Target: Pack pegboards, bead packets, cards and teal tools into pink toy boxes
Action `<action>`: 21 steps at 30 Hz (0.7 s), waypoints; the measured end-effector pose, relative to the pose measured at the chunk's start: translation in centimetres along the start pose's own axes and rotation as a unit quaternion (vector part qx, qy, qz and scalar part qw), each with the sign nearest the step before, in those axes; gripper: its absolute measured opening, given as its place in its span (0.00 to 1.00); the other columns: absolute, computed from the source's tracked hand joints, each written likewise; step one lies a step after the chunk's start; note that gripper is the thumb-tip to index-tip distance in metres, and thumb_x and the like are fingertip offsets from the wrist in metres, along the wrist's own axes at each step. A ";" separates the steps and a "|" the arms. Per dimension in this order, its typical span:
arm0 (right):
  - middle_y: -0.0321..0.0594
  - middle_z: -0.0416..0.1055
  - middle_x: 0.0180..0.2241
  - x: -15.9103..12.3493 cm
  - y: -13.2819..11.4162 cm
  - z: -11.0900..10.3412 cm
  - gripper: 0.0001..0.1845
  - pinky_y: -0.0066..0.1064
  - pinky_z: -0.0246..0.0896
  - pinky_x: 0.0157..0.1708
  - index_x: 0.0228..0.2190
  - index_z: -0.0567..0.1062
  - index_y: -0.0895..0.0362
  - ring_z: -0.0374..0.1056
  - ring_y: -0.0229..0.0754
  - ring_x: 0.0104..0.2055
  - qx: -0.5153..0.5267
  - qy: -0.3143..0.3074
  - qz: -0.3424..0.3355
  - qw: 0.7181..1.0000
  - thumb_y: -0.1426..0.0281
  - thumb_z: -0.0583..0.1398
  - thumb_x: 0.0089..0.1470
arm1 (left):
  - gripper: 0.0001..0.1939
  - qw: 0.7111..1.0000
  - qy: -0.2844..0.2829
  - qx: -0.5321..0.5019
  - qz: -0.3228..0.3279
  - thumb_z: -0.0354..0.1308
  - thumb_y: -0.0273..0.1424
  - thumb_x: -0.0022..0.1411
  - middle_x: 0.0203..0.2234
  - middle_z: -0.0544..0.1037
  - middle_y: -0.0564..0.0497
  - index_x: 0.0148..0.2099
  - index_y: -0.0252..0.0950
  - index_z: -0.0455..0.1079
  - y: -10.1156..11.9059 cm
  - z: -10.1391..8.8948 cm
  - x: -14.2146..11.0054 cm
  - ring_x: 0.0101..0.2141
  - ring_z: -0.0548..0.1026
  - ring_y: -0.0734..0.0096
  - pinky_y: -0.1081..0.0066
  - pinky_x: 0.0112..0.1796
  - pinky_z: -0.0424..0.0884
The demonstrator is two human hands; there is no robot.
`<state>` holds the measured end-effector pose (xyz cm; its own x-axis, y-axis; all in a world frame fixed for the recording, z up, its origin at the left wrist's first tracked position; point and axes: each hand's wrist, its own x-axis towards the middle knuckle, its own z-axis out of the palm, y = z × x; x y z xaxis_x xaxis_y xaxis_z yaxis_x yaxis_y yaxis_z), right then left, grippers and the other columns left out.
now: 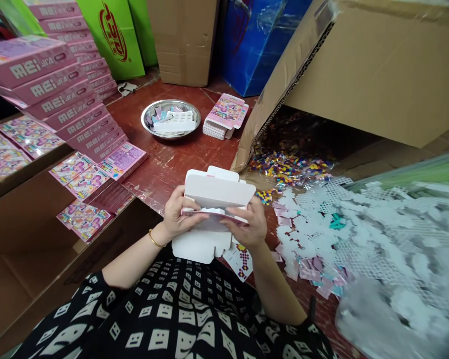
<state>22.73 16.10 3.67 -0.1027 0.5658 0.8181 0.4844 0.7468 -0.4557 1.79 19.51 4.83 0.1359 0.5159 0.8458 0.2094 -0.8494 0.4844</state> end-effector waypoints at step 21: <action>0.40 0.76 0.54 4.5 -3.9 -4.0 0.33 0.38 0.74 0.52 0.63 0.65 0.46 0.75 0.42 0.54 0.059 -0.221 -0.009 0.973 0.78 0.61 0.59 | 0.19 0.987 -0.146 -0.054 0.039 0.59 0.29 0.67 0.43 0.82 0.44 0.59 0.38 0.68 1.9 -3.8 1.7 0.41 0.80 0.66 0.65 0.40 0.79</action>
<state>23.81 14.31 10.53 -0.4872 0.6276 0.6072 0.3791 0.7784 -0.5004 -1.20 18.34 8.07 0.4251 0.4443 0.7886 0.0849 -0.8870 0.4539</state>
